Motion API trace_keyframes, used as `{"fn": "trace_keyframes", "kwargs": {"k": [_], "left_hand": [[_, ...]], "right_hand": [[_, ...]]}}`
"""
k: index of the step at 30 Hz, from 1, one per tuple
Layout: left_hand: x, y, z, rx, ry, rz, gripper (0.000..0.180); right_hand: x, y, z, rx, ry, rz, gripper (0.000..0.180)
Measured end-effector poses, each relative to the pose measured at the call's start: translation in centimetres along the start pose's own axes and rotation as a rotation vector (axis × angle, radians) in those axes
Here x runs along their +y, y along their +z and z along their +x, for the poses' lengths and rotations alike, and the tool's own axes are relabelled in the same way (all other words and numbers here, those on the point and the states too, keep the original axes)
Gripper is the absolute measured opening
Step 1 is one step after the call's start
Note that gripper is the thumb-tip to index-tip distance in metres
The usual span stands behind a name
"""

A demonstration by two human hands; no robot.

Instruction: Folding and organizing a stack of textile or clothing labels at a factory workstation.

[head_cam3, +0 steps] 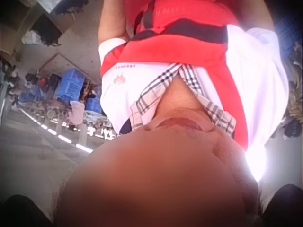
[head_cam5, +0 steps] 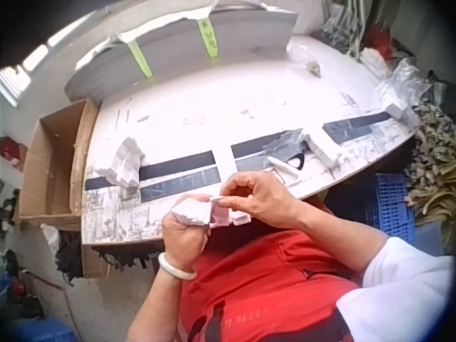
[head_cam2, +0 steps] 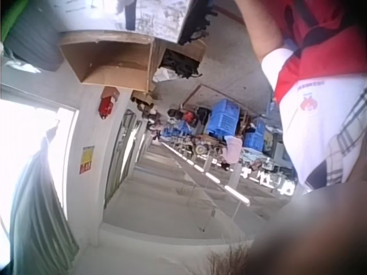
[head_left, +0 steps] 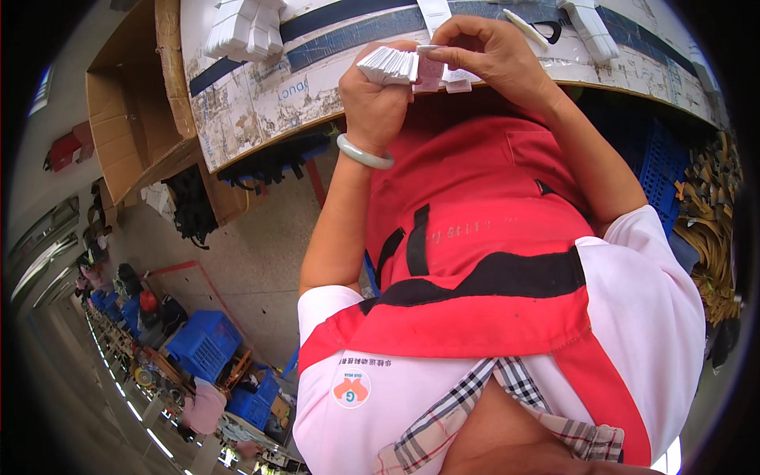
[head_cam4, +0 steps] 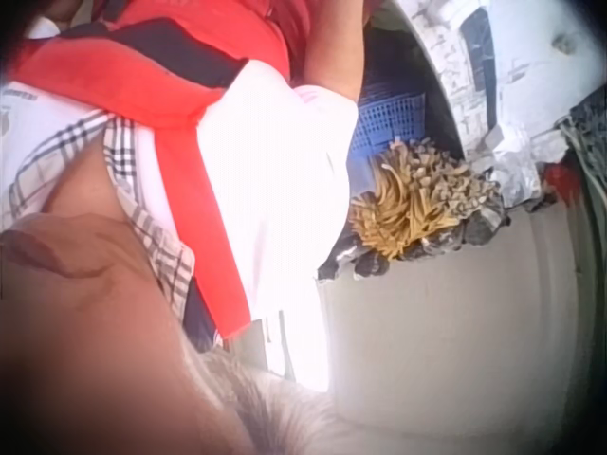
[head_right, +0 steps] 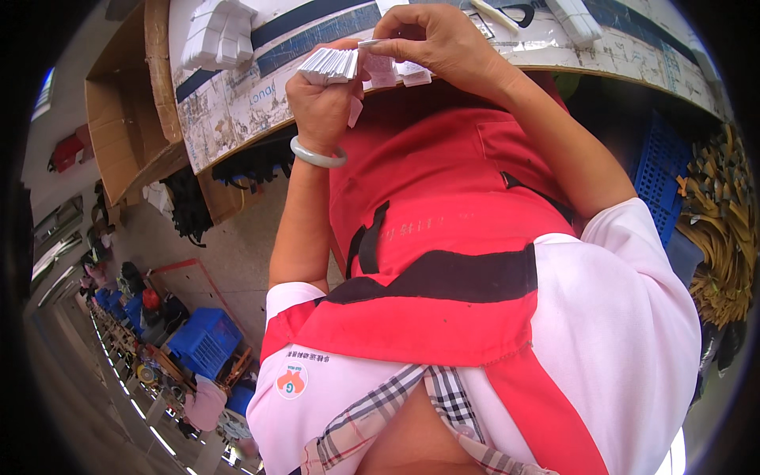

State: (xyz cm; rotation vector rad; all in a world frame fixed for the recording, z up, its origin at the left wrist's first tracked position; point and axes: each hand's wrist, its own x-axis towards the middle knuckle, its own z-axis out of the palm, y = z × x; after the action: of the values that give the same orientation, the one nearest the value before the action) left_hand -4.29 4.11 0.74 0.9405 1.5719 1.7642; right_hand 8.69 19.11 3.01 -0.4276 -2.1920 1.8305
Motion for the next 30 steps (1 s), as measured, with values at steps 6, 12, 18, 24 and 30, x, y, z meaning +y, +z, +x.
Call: {"fn": "trace_keyframes", "kwargs": {"k": [6, 12, 18, 24, 30], "left_hand": [[0.5, 0.2, -0.1, -0.024, -0.113, -0.112, 0.014], [0.4, 0.6, -0.2, 0.012, -0.058, -0.110, 0.010], [-0.3, 0.1, 0.0, -0.014, -0.087, -0.078, 0.010], [-0.3, -0.5, -0.2, -0.074, -0.400, -0.414, 0.026], [-1.1, -0.5, -0.2, -0.289, -0.506, -0.663, 0.029]], "right_hand": [[0.3, 0.2, -0.1, 0.018, 0.003, 0.083, 0.015], [0.3, 0.0, -0.2, -0.015, 0.030, 0.068, 0.015], [-0.2, 0.0, -0.5, 0.006, 0.020, 0.033, 0.015], [-2.6, -0.9, -0.5, -0.382, 0.262, 0.209, 0.015], [0.1, 0.6, 0.3, -0.087, 0.042, 0.080, 0.016]]}}
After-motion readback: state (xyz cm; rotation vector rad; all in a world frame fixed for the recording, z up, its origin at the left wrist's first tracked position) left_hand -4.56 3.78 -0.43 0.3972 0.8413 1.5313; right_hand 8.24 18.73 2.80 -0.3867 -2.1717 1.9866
